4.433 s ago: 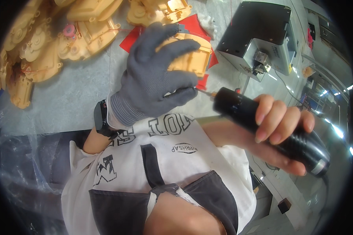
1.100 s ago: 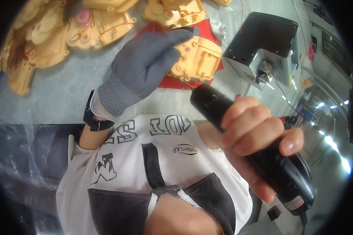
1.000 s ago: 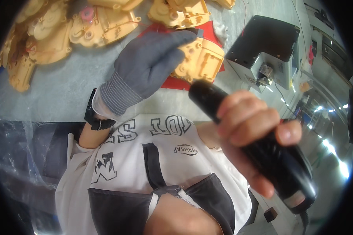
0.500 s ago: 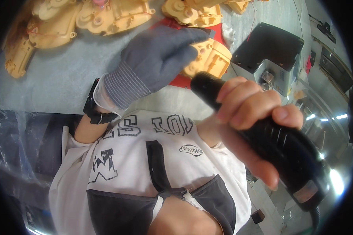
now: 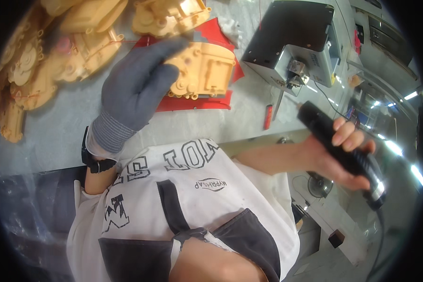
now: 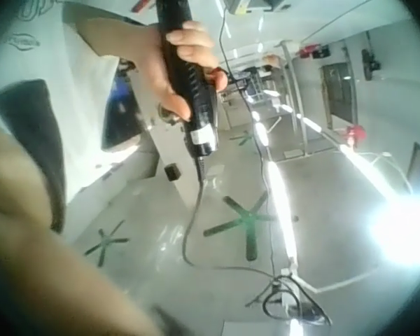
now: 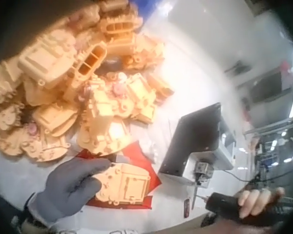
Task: The person fastens toy components into a yellow plastic housing with an electric screwdriver at a workstation.
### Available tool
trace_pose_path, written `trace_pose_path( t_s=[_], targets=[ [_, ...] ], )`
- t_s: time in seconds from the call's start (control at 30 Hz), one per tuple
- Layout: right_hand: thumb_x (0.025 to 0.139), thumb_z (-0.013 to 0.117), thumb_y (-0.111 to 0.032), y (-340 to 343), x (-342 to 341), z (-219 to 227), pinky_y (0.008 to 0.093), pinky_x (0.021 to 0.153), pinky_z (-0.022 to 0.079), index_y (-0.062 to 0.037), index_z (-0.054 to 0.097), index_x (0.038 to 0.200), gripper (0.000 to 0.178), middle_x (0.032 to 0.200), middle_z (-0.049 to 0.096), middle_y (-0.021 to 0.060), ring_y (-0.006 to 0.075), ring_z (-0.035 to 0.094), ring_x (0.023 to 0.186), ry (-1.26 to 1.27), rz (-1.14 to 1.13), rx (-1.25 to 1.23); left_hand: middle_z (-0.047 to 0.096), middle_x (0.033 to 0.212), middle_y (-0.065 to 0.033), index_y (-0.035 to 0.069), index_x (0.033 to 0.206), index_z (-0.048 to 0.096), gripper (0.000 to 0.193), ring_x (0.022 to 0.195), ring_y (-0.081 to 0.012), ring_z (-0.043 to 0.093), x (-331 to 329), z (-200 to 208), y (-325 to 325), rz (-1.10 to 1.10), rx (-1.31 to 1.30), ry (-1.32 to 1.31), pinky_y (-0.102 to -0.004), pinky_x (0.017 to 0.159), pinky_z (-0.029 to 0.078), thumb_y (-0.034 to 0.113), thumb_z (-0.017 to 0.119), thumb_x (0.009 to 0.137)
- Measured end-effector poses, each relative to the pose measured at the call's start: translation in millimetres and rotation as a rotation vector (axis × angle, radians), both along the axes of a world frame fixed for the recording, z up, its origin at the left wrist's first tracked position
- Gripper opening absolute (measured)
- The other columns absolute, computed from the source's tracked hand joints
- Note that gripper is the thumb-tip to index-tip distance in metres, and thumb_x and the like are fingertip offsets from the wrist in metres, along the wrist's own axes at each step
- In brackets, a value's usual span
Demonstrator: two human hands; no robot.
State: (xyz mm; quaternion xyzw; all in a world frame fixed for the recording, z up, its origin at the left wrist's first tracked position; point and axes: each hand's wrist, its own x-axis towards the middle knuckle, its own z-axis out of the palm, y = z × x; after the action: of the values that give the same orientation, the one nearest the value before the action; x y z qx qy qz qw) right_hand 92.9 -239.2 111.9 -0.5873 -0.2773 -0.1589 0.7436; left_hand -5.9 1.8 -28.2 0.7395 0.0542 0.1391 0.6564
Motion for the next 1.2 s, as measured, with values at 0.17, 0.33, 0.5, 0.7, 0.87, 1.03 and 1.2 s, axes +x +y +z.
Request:
trace_pose_path(
  t_s=[0.17, 0.33, 0.5, 0.7, 0.87, 1.03, 1.2],
  targets=[
    [0.075, 0.047, -0.065, -2, 39, -27, 0.0304, 0.047, 0.04, -0.0091, 0.049, 0.094, 0.06, 0.055, 0.051, 0.0051, 0.0169, 0.048, 0.044, 0.016, -0.274, -0.072, 0.061, 0.088, -0.0138, 0.001, 0.109, 0.055, 0.029, 0.071, -0.0206, 0.058, 1, -1, -3, 0.029, -0.038, 0.014, -0.0281, 0.065, 0.045, 0.012, 0.054, 0.082],
    [0.076, 0.047, -0.065, -11, 33, -35, 0.0292, 0.044, 0.04, -0.0126, 0.046, 0.097, 0.056, 0.057, 0.053, 0.0062, 0.0173, 0.048, 0.043, 0.15, -0.189, -0.036, 0.058, 0.1, -0.0121, 0.001, 0.113, 0.052, 0.031, 0.085, -0.0176, 0.055, -3, 5, 5, -0.047, 0.031, 0.073, -0.027, 0.075, 0.043, 0.009, 0.052, 0.084],
    [0.073, 0.047, -0.067, -4, 22, -21, 0.0296, 0.045, 0.04, -0.011, 0.048, 0.094, 0.06, 0.057, 0.052, 0.0046, 0.0157, 0.049, 0.043, -0.002, -0.338, -0.058, 0.057, 0.11, -0.0103, 0.001, 0.118, 0.05, 0.032, 0.096, -0.0127, 0.053, -3, 7, 7, -0.134, 0.051, 0.159, -0.0245, 0.083, 0.041, 0.007, 0.05, 0.086],
    [0.075, 0.052, -0.061, -8, 52, -30, 0.0264, 0.045, 0.038, -0.012, 0.05, 0.09, 0.052, 0.055, 0.049, 0.0037, 0.0151, 0.046, 0.045, 0.153, -0.304, -0.026, 0.061, 0.093, -0.0153, 0.002, 0.11, 0.055, 0.03, 0.076, -0.0268, 0.058, 2, 2, 2, 0.014, 0.054, -0.081, -0.0323, 0.066, 0.046, 0.012, 0.054, 0.081],
    [0.076, 0.053, -0.057, -7, 15, -28, 0.0303, 0.046, 0.039, -0.0129, 0.052, 0.092, 0.047, 0.056, 0.049, 0.0052, 0.017, 0.047, 0.043, 0.229, -0.057, 0.039, 0.059, 0.105, -0.0105, 0.002, 0.116, 0.052, 0.03, 0.091, -0.0148, 0.055, -2, 9, 4, -0.055, 0.098, 0.072, -0.0258, 0.079, 0.043, 0.01, 0.05, 0.086],
    [0.075, 0.053, -0.061, 56, -13, -13, 0.0336, 0.048, 0.04, -0.0051, 0.04, 0.108, 0.066, 0.064, 0.049, 0.0078, 0.0193, 0.048, 0.046, 0.031, 0.326, 0.064, 0.059, 0.104, -0.0127, 0.003, 0.117, 0.05, 0.033, 0.09, -0.0197, 0.058, -2, 14, 6, -0.055, 0.183, 0.101, -0.0277, 0.079, 0.044, 0.013, 0.051, 0.085],
    [0.073, 0.052, -0.064, 105, 2, -17, 0.0323, 0.05, 0.04, -0.0067, 0.048, 0.102, 0.065, 0.064, 0.049, 0.0039, 0.0161, 0.05, 0.051, 0.053, 0.489, -0.028, 0.06, 0.094, -0.0162, 0.004, 0.115, 0.047, 0.036, 0.082, -0.0325, 0.057, 1, 8, 1, 0.073, 0.182, 0.046, -0.037, 0.071, 0.046, 0.018, 0.051, 0.082]
  ],
)
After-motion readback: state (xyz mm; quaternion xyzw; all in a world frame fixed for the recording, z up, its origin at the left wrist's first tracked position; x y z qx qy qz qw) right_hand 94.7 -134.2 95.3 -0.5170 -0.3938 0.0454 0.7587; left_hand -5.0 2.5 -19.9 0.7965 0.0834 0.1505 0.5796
